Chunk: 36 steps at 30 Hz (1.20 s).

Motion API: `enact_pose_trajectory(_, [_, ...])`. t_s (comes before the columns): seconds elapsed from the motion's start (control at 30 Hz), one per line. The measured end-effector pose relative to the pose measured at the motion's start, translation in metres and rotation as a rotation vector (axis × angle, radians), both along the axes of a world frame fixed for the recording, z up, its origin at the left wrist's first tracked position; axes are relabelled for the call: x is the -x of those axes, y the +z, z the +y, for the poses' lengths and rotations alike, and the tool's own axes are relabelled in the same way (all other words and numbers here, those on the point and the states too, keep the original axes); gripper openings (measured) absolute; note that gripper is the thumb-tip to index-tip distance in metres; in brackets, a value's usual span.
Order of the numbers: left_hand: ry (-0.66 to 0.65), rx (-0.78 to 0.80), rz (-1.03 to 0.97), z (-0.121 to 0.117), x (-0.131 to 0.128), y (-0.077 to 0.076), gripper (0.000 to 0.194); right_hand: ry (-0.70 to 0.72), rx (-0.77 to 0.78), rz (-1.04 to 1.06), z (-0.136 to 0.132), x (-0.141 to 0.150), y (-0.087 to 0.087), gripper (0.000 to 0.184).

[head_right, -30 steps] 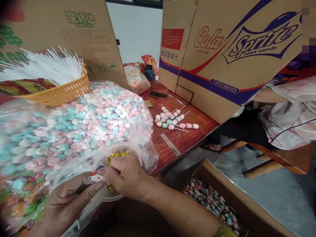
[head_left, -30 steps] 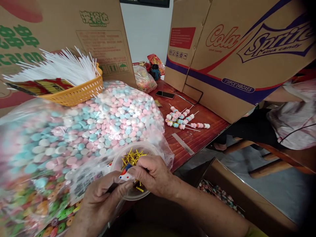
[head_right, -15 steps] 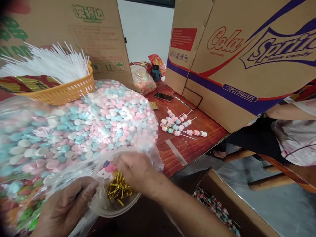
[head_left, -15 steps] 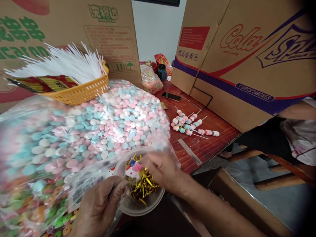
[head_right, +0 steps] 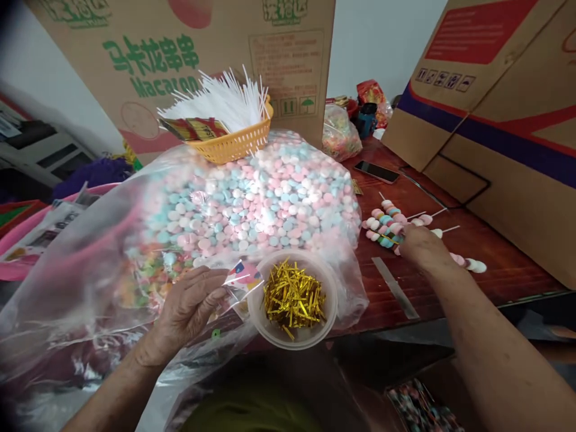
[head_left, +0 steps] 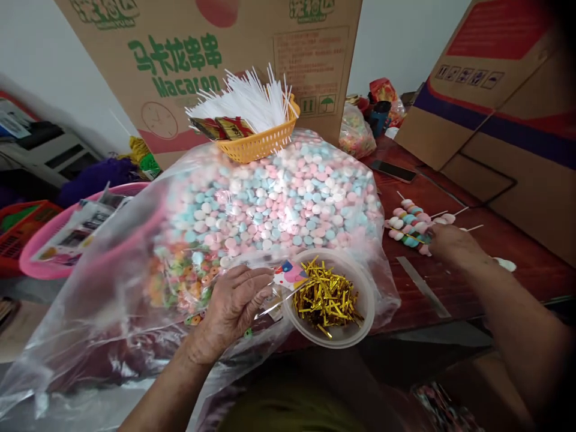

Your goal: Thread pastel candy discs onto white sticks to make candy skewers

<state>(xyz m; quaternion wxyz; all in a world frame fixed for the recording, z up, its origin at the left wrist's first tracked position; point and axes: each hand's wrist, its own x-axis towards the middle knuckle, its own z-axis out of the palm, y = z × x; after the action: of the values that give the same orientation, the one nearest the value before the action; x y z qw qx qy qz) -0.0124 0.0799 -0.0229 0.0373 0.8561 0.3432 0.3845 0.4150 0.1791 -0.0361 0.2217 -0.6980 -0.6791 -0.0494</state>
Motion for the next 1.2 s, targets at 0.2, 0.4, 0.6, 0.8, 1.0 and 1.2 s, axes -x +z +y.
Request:
enact_pose_trajectory(0.2, [0.030, -0.002, 0.047, -0.008, 0.007, 0.001, 0.014, 0.183, -0.058, 0.415, -0.073, 0.047, 0.026, 0.016])
enact_pose_trajectory(0.4, [-0.045, 0.108, 0.113, -0.020, -0.007, 0.013, 0.018, 0.487, 0.398, 1.144, -0.113, 0.170, 0.049, 0.033])
enact_pose_trajectory(0.6, [-0.012, 0.471, -0.067, -0.041, -0.013, 0.021, 0.018, 0.513, 0.507, 1.357, -0.117, 0.228, 0.032, 0.028])
enact_pose_trajectory(0.8, [0.142, 0.421, -0.246, -0.053, -0.011, 0.007, 0.014, 0.428, 0.393, 1.382, -0.123, 0.240, 0.024, 0.032])
enact_pose_trajectory(1.0, [0.025, 0.320, -0.342, -0.056, 0.008, 0.007, 0.014, 0.478, 0.308, 1.075, -0.127, 0.200, 0.042, 0.027])
enact_pose_trajectory(1.2, [-0.010, 0.286, -0.363, -0.055, 0.024, 0.004, 0.018, 0.759, -0.095, 0.267, -0.130, 0.139, 0.057, 0.017])
